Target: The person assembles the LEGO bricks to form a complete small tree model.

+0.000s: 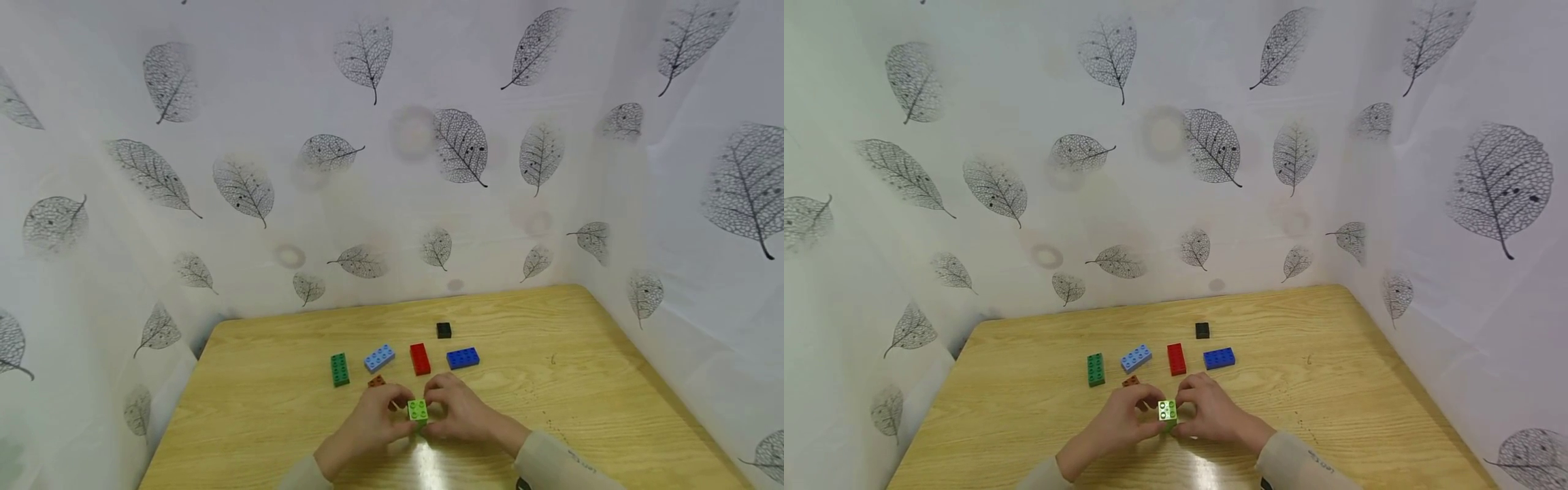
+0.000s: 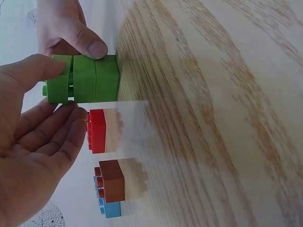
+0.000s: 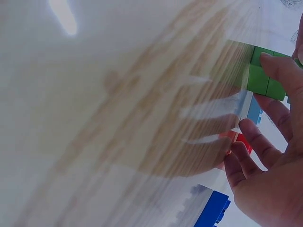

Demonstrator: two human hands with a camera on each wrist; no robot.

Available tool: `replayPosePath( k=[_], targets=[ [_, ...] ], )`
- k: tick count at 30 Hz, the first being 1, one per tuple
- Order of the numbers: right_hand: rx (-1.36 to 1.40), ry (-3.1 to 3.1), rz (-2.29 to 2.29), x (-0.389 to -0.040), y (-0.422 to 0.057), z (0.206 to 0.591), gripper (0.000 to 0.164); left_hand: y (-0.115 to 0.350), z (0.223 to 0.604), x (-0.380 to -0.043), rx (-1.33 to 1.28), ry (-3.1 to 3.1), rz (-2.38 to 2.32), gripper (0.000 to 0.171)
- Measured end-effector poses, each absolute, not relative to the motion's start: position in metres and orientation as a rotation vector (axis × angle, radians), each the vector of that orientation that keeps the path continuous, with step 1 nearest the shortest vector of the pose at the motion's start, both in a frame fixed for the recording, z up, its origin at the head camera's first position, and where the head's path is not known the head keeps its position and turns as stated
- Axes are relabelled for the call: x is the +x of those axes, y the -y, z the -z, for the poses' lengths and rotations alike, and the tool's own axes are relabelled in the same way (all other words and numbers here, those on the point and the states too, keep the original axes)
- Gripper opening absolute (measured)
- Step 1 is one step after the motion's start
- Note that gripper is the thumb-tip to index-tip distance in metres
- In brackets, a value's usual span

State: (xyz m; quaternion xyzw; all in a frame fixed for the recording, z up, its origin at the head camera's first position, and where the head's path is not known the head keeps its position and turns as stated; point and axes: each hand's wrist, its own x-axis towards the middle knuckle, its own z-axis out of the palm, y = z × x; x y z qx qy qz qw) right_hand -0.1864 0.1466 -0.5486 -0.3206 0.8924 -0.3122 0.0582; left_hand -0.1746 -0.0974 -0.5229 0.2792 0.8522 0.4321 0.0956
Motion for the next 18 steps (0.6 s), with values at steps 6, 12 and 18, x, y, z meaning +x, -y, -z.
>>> replayPosePath(
  k=[6, 12, 18],
  targets=[
    [-0.911, -2.695, 0.916, -0.188, -0.143, 0.543, 0.029, 0.098, 0.525, -0.177, 0.827, -2.510, -1.296, 0.028],
    [-0.845, -2.657, 0.948, -0.185, -0.143, 0.531, 0.043, 0.098, 0.526, -0.178, 0.881, -2.516, -1.295, 0.027],
    [-0.889, -2.651, 1.099, -0.179, -0.145, 0.522, 0.032, 0.099, 0.525, -0.178, 0.862, -2.520, -1.283, 0.025]
  ],
)
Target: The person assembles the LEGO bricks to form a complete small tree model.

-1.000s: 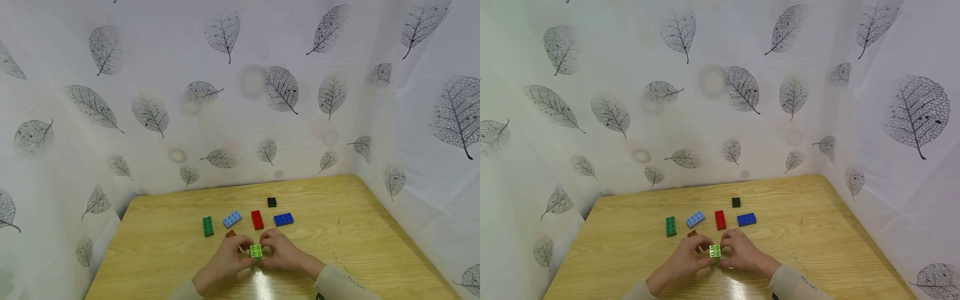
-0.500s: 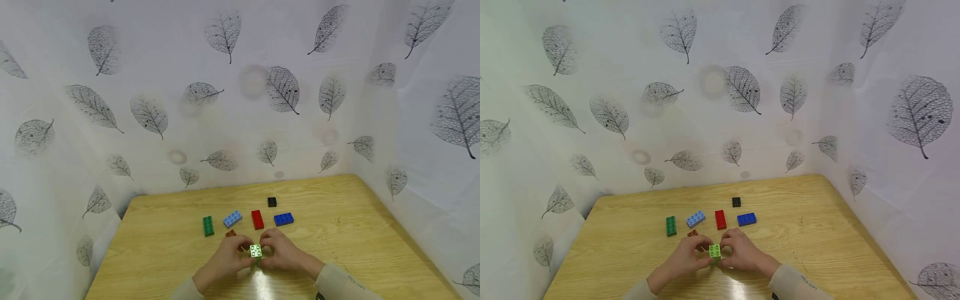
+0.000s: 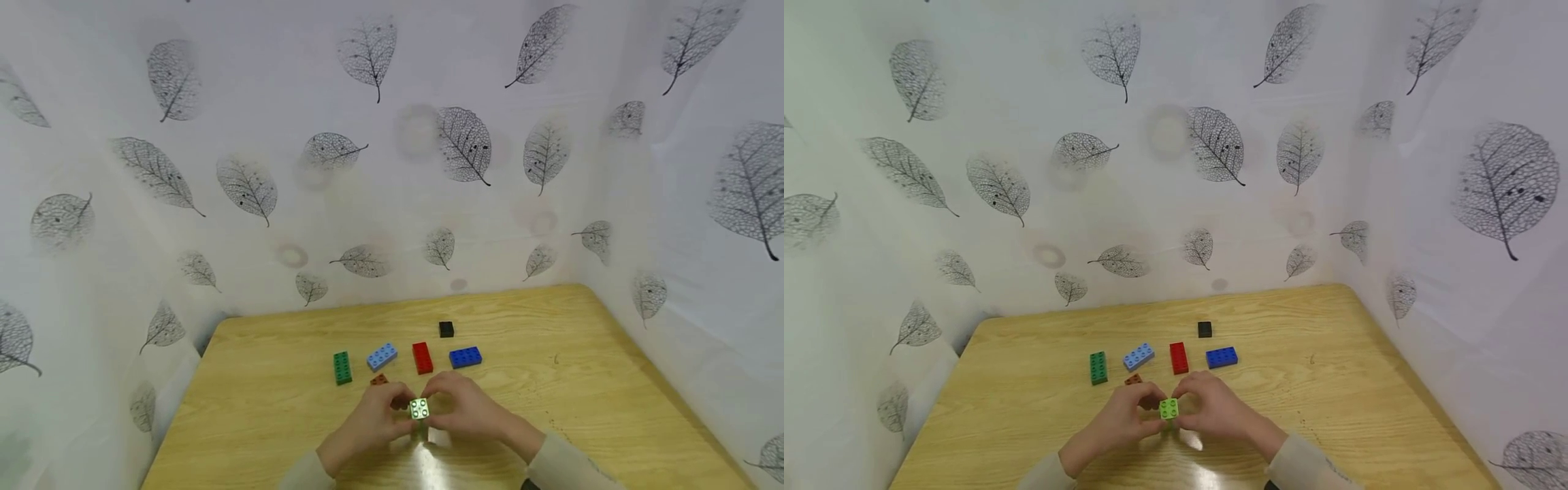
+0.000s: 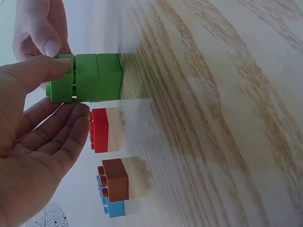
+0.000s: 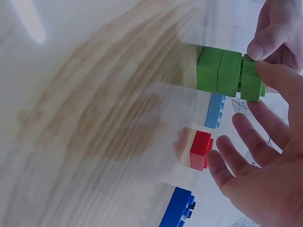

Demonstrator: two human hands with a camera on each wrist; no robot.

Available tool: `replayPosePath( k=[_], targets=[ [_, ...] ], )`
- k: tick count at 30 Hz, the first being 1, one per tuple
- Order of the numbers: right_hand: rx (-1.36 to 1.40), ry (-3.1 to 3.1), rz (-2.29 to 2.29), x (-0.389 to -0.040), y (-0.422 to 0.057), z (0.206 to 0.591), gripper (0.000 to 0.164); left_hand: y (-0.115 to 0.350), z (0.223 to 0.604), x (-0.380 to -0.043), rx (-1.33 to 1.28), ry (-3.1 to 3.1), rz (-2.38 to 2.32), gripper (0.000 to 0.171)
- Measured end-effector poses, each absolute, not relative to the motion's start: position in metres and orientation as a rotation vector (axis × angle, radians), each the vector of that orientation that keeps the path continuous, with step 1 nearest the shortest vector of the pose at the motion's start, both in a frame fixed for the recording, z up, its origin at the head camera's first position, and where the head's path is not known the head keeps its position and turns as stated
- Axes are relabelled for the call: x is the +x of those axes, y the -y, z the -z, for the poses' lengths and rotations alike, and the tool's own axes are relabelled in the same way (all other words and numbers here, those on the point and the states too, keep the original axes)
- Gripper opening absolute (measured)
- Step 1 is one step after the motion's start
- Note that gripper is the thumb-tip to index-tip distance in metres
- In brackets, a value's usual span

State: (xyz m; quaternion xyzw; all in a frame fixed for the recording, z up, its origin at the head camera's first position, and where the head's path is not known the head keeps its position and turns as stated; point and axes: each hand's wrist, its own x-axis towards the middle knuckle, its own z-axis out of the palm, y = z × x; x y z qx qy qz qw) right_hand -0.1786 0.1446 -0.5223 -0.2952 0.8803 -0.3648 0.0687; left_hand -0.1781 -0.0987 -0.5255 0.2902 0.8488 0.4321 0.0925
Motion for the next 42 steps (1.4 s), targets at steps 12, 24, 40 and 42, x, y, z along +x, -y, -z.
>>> replayPosePath(
  k=[12, 24, 40, 42],
  targets=[
    [-0.943, -2.630, 1.183, -0.181, -0.148, 0.525, 0.021, 0.101, 0.525, -0.180, 0.846, -2.500, -1.269, 0.023],
    [-0.861, -2.550, 1.152, -0.187, -0.149, 0.525, 0.023, 0.102, 0.524, -0.181, 0.756, -2.467, -1.257, 0.023],
    [-0.818, -2.498, 1.151, -0.189, -0.150, 0.525, 0.026, 0.100, 0.528, -0.182, 0.708, -2.446, -1.271, 0.023],
    [-0.805, -2.495, 1.141, -0.189, -0.147, 0.527, 0.029, 0.101, 0.529, -0.183, 0.722, -2.453, -1.268, 0.023]
  ],
)
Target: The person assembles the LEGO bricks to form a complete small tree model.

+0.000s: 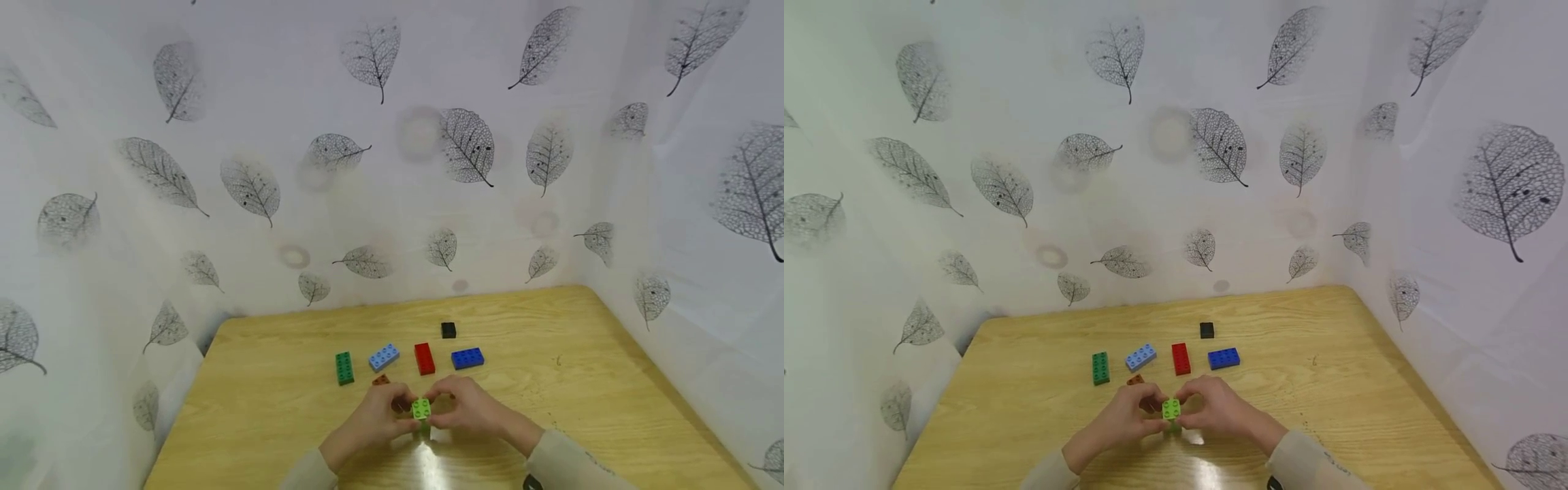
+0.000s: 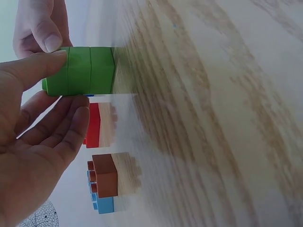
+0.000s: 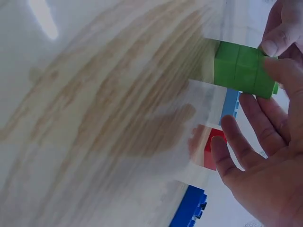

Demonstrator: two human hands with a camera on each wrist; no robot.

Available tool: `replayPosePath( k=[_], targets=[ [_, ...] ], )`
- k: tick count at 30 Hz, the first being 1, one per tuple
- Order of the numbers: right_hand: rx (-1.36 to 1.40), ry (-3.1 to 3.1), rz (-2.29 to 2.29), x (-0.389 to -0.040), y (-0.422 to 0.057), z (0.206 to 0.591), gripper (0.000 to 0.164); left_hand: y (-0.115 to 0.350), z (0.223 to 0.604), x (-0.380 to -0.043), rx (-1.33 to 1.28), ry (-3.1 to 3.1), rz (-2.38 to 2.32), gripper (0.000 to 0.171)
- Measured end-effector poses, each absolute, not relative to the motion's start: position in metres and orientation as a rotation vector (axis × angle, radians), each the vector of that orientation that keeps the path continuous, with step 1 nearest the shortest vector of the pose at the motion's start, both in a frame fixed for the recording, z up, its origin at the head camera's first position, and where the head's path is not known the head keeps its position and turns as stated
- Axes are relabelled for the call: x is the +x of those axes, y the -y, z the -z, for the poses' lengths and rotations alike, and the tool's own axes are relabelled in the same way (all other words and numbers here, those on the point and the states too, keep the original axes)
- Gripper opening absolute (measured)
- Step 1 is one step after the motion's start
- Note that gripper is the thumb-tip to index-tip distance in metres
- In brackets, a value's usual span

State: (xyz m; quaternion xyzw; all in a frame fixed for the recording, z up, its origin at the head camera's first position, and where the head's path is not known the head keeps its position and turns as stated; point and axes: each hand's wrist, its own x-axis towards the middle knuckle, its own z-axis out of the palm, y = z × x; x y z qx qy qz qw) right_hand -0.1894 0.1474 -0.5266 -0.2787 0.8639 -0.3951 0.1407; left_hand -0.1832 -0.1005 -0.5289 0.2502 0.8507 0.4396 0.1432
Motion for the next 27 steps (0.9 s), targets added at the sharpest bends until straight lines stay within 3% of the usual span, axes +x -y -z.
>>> replayPosePath(
  k=[6, 27],
  targets=[
    [-0.795, -2.487, 1.169, -0.187, -0.144, 0.535, 0.036, 0.101, 0.528, -0.183, 0.773, -2.474, -1.262, 0.025],
    [-0.726, -2.406, 1.272, -0.188, -0.147, 0.546, 0.031, 0.108, 0.528, -0.179, 0.788, -2.450, -1.359, 0.037]
  ],
)
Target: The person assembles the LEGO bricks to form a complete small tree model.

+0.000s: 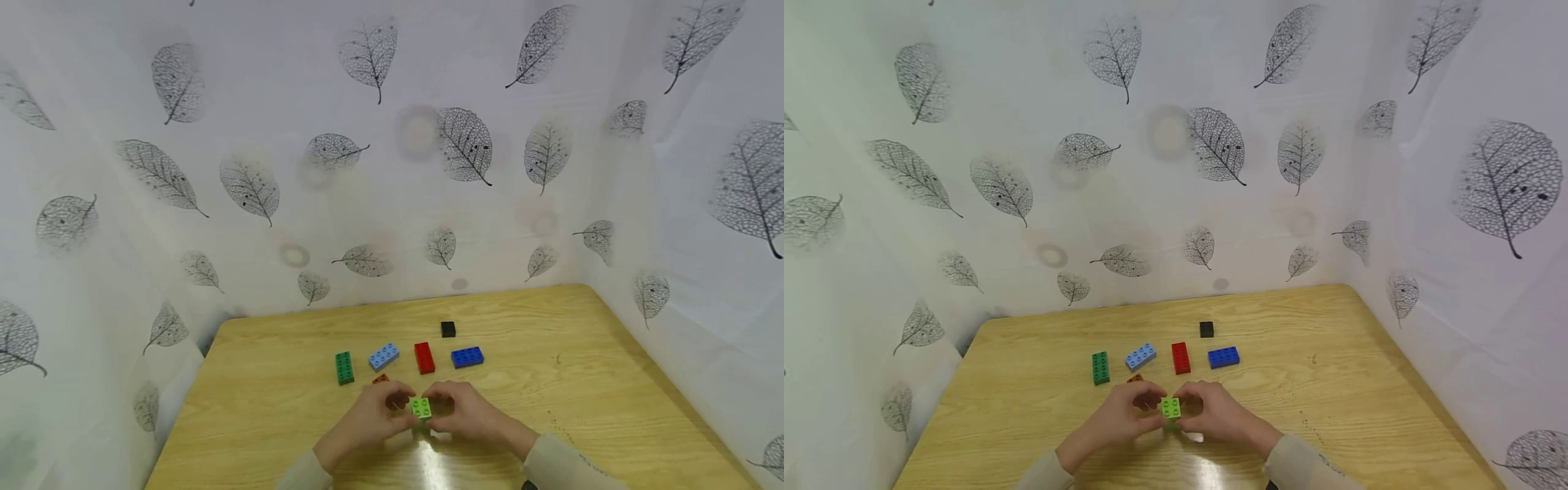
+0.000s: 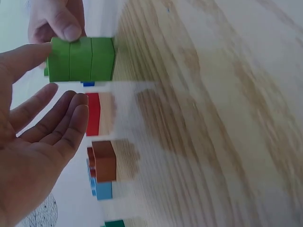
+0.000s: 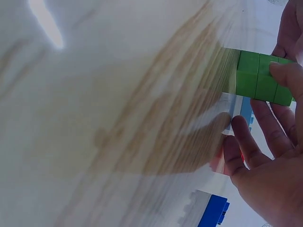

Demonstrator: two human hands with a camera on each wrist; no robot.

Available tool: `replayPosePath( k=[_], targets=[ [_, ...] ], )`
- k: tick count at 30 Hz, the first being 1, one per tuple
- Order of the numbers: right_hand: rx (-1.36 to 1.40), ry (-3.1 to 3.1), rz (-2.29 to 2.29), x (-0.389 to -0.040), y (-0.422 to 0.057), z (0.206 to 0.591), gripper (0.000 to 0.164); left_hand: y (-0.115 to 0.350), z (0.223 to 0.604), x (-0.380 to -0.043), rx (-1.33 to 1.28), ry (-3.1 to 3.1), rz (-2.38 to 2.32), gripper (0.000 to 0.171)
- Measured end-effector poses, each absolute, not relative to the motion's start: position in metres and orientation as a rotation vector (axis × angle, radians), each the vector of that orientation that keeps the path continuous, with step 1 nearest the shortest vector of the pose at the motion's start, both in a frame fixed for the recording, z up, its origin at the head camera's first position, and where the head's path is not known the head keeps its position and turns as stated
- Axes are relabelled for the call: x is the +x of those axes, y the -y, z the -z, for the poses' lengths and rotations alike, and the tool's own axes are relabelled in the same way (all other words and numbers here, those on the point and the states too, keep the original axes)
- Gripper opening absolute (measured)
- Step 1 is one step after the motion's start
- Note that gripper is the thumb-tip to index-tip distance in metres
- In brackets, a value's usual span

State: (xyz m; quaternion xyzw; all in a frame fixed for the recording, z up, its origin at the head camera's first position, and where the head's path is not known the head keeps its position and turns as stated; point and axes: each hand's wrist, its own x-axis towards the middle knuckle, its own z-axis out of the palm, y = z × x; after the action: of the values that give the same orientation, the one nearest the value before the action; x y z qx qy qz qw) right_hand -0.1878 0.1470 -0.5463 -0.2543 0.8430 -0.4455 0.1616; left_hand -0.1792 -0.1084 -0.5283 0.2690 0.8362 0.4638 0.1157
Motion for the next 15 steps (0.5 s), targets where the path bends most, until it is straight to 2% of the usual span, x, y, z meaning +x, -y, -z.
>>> replayPosePath(
  k=[3, 9, 15],
  targets=[
    [-0.717, -2.412, 1.268, -0.188, -0.148, 0.546, 0.031, 0.115, 0.528, -0.181, 0.797, -2.471, -1.376, 0.038],
    [-0.723, -2.411, 1.256, -0.189, -0.148, 0.545, 0.031, 0.131, 0.533, -0.190, 0.766, -2.606, -1.434, 0.026],
    [-0.726, -2.401, 1.255, -0.189, -0.148, 0.545, 0.030, 0.153, 0.539, -0.201, 0.564, -2.799, -1.513, 0.021]
  ],
)
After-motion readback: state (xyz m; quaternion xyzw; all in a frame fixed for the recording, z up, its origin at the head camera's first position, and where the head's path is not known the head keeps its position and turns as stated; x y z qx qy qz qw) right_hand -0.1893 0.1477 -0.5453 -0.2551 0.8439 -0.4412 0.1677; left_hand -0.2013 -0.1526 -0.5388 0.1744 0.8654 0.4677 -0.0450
